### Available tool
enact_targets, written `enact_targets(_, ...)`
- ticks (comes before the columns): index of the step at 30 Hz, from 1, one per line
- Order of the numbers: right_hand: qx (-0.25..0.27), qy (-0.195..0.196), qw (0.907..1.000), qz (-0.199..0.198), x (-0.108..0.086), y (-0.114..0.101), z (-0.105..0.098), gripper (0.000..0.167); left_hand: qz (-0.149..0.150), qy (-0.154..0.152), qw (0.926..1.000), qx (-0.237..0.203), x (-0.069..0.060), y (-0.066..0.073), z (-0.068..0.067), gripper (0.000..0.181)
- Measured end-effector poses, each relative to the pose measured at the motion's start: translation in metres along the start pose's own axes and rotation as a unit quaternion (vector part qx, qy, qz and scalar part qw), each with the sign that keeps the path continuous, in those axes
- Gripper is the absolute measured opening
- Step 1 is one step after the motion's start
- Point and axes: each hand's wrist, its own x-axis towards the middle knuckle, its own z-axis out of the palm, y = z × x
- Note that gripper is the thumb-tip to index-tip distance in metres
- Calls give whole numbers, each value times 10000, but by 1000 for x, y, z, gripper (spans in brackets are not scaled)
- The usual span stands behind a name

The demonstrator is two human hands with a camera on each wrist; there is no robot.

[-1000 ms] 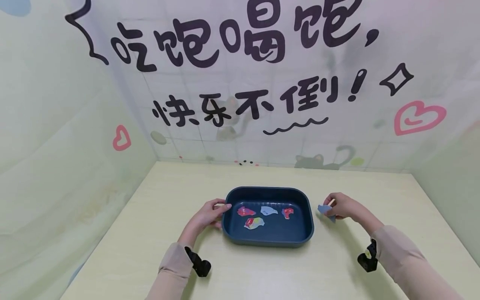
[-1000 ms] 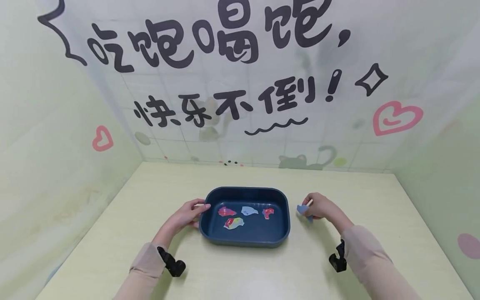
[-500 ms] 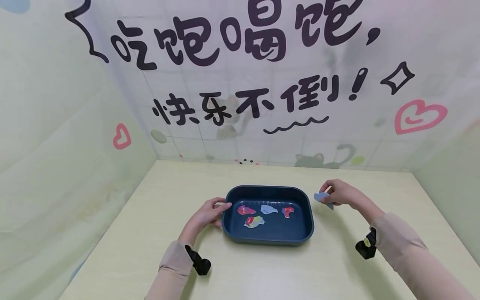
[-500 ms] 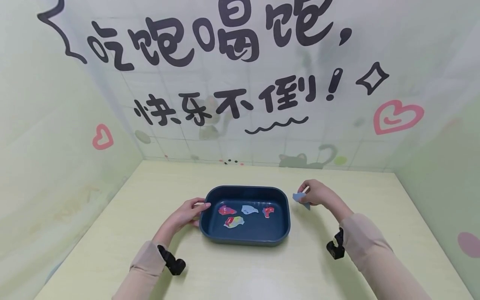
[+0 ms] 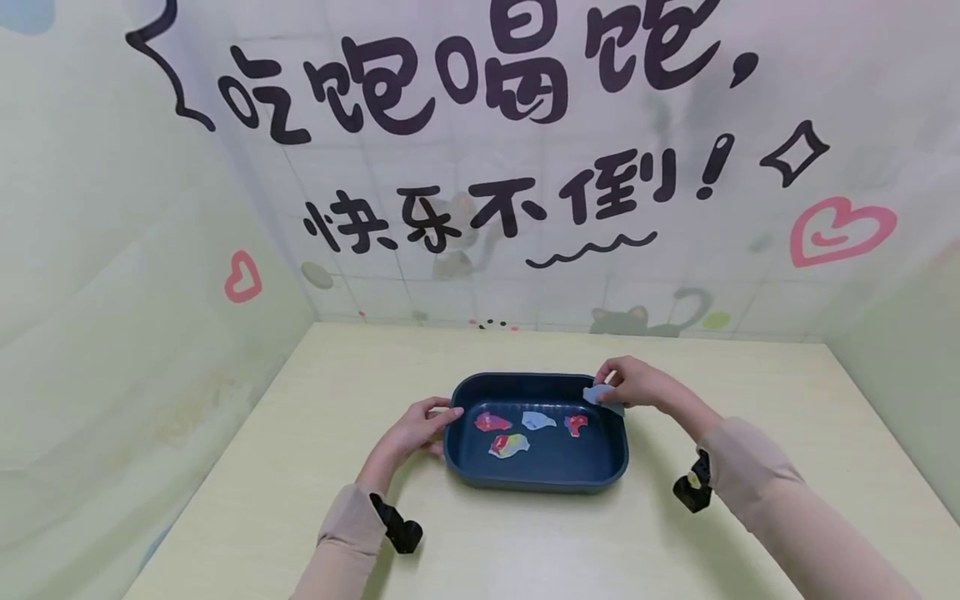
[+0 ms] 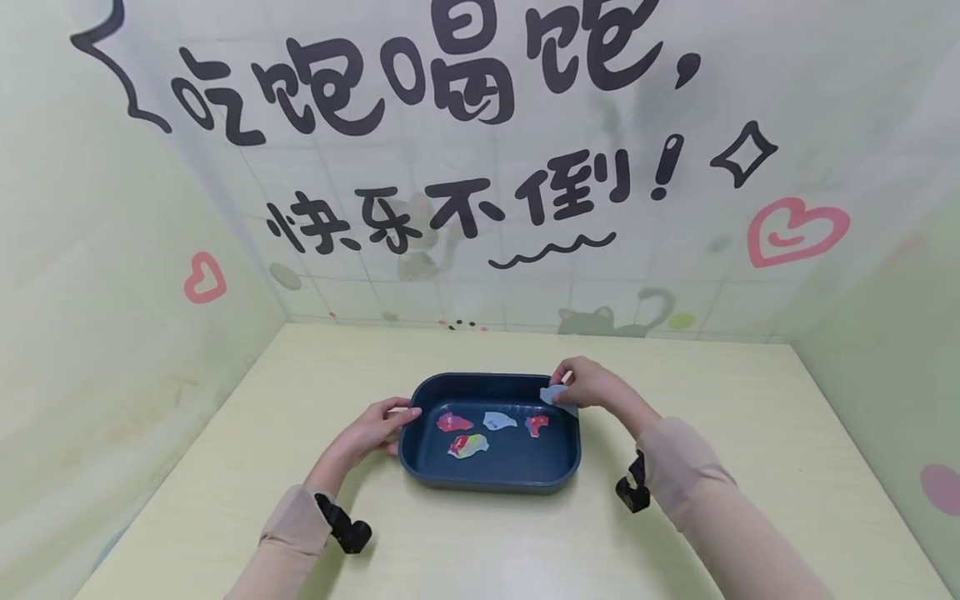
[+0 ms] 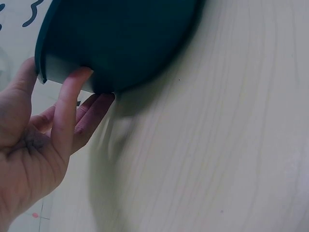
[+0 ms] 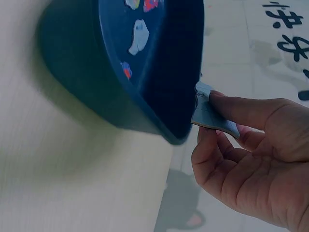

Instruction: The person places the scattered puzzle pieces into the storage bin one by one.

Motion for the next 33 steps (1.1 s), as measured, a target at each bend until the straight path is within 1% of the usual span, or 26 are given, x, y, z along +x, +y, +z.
enact_targets(5, -87, -100, 9999, -90, 11, -7, 16, 14, 34, -91, 9999, -116, 1, -4, 1, 57)
enact_targets(10, -153, -241, 9993, -247, 15, -14, 29, 12, 121, -124, 9997, -162, -1, -4, 1, 53)
enact_targets(12, -169, -332, 9990, -230, 15, -16, 34, 11, 174, -150, 9996, -145, -2, -3, 1, 53)
enact_targets(14, -259, -417, 9985, -225, 19, -15, 39, 10, 170, -156, 9996, -163, -3, -2, 0, 53)
enact_targets(17, -454, -572, 9970, -267, 27, -8, 47, 10, 149, -155, 9996, -162, -2, -2, 1, 56)
enact_targets(18, -521, -637, 9955, -463, 32, -2, 49, 10, 142, -152, 9997, -162, -2, -2, 1, 57)
enact_targets(21, -744, -756, 9927, -581, 39, 4, 56, 10, 146, -138, 9997, -168, -2, -2, 1, 58)
enact_targets(24, -702, -804, 9931, -489, 38, 0, 61, 9, 147, -107, 9997, -164, -2, -2, 1, 59)
enact_targets(25, -691, -800, 9939, -298, 35, -6, 62, 9, 154, -95, 9997, -160, -2, -2, 0, 59)
enact_targets(26, -678, -798, 9942, -244, 33, -9, 63, 9, 165, -86, 9997, -150, -2, -2, 0, 60)
enact_targets(29, -714, -854, 9935, -220, 29, -14, 67, 9, 148, -105, 9997, -154, -1, -3, 0, 60)
enact_targets(33, -795, -991, 9916, -240, 29, -12, 73, 10, 139, -120, 9997, -144, 0, -3, -1, 60)
